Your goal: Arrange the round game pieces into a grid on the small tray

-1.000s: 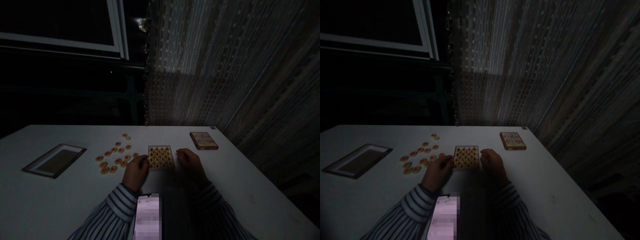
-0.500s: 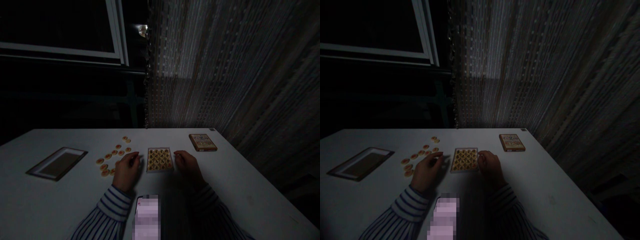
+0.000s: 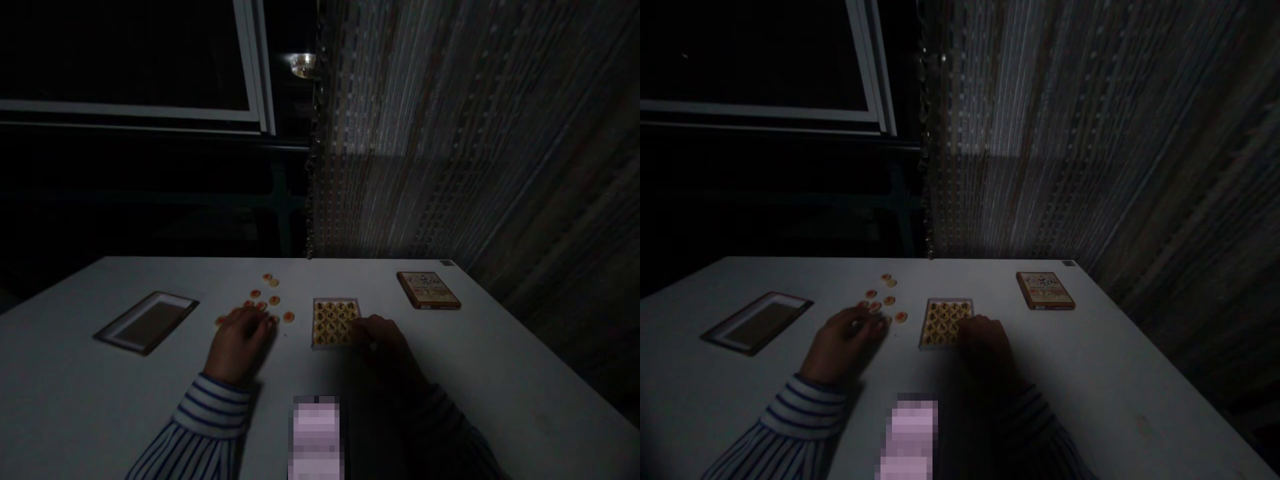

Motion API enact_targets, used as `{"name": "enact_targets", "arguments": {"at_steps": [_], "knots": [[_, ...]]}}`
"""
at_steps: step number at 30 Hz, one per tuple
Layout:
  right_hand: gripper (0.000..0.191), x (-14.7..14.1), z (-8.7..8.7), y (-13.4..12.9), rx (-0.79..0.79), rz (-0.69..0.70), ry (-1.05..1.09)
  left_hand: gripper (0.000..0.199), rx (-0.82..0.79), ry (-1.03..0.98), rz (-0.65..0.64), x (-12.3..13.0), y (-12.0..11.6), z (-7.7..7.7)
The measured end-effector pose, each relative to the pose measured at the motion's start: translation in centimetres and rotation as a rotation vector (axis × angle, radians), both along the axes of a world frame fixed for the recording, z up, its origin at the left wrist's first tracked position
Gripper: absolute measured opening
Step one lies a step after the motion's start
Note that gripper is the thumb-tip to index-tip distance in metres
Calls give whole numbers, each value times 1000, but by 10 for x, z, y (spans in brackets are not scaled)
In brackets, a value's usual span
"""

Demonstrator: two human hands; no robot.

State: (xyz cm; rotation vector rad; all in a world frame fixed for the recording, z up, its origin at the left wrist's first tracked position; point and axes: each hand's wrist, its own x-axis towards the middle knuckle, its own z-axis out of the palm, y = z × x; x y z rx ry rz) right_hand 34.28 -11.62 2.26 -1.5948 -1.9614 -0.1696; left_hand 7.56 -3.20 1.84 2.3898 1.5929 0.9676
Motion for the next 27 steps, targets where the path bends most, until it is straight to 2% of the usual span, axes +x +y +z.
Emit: {"name": "enact_targets", "arguments": {"at_steps": [5, 9, 14, 19, 24, 27], "knots": [[18, -3, 1, 1, -53, 58, -55, 27, 36, 195, -28, 0, -2, -3], [20, -3, -8, 4, 0, 137, -70, 25, 46, 241, 9, -1, -2, -7], [22, -7, -12, 0, -19, 170, -66, 28, -37, 278, 8, -3, 1, -12], [21, -10, -8, -5, 16, 175, -41, 29, -65, 283, 22, -3, 1, -13], [19, -10, -12, 5, 22, 192, -52, 29, -74, 305, 14, -2, -1, -10], [18, -19, -10, 13, -9, 108, -102, 27, -55, 317, 11, -1, -1, -8]]}}
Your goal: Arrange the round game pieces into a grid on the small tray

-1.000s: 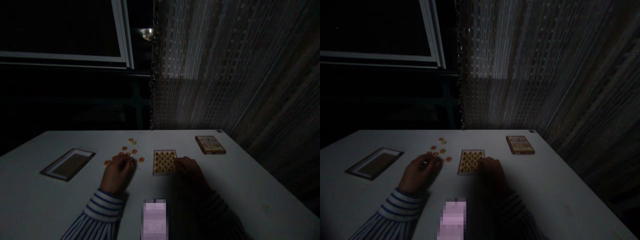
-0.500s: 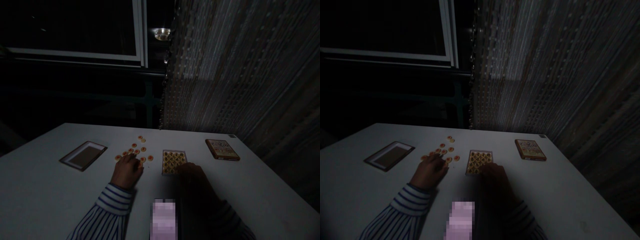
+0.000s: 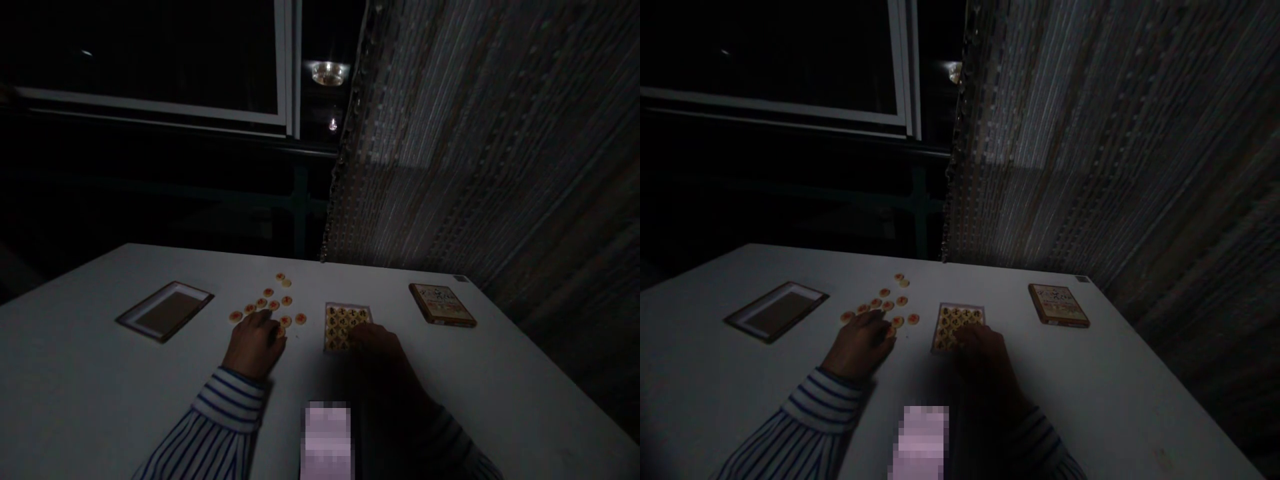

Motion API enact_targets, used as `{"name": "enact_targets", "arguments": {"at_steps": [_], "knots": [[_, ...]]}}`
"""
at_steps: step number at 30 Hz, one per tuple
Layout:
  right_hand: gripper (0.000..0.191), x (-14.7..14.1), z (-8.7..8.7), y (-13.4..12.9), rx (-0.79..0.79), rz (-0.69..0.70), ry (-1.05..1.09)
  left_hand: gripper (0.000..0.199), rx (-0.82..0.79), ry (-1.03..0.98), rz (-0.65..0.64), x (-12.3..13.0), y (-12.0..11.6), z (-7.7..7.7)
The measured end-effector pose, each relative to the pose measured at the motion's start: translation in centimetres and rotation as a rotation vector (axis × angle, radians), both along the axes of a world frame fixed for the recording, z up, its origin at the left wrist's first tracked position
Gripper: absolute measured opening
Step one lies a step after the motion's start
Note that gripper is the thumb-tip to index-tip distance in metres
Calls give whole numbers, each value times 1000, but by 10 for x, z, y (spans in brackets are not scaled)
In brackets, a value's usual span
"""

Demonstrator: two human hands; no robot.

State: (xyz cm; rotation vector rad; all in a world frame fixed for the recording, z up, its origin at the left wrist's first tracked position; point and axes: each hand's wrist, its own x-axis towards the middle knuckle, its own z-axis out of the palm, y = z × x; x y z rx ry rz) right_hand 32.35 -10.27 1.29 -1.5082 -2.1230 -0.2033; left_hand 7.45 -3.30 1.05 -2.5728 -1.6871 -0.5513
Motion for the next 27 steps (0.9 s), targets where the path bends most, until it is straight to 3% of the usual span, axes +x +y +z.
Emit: {"name": "enact_targets", "arguments": {"at_steps": [4, 6, 13, 19, 27], "knots": [[17, -18, 7, 5, 33, -61, 27, 27, 6, -16, 2, -1, 1, -1], [19, -20, 7, 4, 46, -17, 11, 28, 3, -32, -1, -1, 2, -2], [24, -3, 0, -5, 82, -20, 6, 28, 14, -28, -4, -1, 2, -5], [26, -5, -3, -5, 39, -83, -27, 26, 54, -75, -38, 0, 5, -9], [23, -2, -9, -3, 88, -56, -55, 29, 98, -174, -76, 2, 7, -10]]}}
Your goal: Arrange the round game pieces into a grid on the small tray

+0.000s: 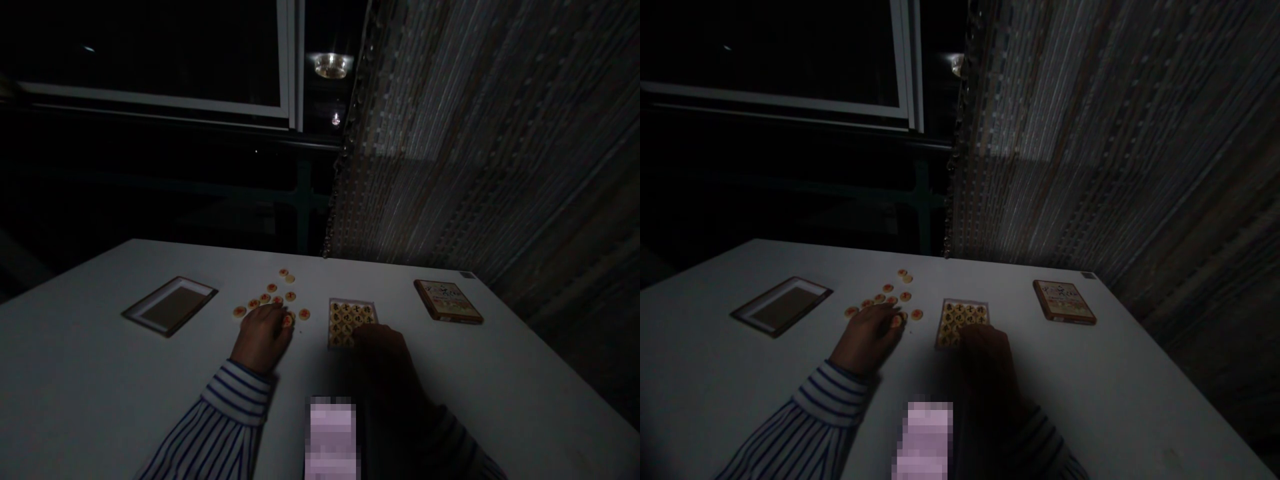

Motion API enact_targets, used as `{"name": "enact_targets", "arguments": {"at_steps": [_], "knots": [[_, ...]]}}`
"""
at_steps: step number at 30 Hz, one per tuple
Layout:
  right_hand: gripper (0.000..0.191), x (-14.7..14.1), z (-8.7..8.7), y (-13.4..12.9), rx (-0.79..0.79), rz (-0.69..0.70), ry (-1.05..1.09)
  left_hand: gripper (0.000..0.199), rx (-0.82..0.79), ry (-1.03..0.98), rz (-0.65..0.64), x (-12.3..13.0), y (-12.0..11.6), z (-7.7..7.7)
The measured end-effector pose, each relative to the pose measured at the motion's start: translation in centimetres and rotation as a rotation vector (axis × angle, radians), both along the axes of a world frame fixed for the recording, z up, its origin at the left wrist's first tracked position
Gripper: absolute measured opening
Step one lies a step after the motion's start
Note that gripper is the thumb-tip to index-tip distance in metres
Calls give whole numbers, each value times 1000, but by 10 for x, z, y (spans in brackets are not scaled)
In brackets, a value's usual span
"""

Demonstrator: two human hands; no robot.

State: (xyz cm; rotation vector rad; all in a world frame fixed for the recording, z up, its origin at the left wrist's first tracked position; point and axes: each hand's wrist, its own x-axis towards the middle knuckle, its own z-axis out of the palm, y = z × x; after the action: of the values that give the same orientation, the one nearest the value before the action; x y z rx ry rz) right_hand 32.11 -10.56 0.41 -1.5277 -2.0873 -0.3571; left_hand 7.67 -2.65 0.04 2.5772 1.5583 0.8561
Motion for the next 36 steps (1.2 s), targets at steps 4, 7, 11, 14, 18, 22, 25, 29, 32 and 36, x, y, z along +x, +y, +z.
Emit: {"name": "enact_targets", "arguments": {"at_steps": [4, 7, 11, 14, 18, 22, 25, 29, 32, 36], "knots": [[22, -1, -1, 1, 45, -1, -23, 28, 40, -51, -26, 3, -1, 1], [20, -1, -1, 1, 39, 2, -24, 28, 58, -77, -49, 8, -5, 2], [20, 0, -2, 2, 14, -6, -17, 26, 86, -107, -106, 15, -11, 4], [21, 0, -2, 3, 10, 6, -7, 23, 112, -138, -146, 20, -15, 5], [23, -1, 3, 0, 20, 25, 3, 21, 120, -164, -192, 24, -18, 6], [25, -3, 5, -1, 9, -14, -22, 22, 106, -184, -205, 27, -18, 4], [25, -3, 4, 0, -10, -39, -28, 23, 104, -209, -194, 29, -19, 3], [23, -3, 3, 2, -51, -73, -48, 23, 90, -244, -190, 33, -23, 3], [20, -4, 4, 3, -73, -87, -66, 23, 74, -274, -194, 39, -26, 1], [20, -3, 1, 3, -91, -109, -64, 22, 38, -312, -199, 48, -30, -1]]}}
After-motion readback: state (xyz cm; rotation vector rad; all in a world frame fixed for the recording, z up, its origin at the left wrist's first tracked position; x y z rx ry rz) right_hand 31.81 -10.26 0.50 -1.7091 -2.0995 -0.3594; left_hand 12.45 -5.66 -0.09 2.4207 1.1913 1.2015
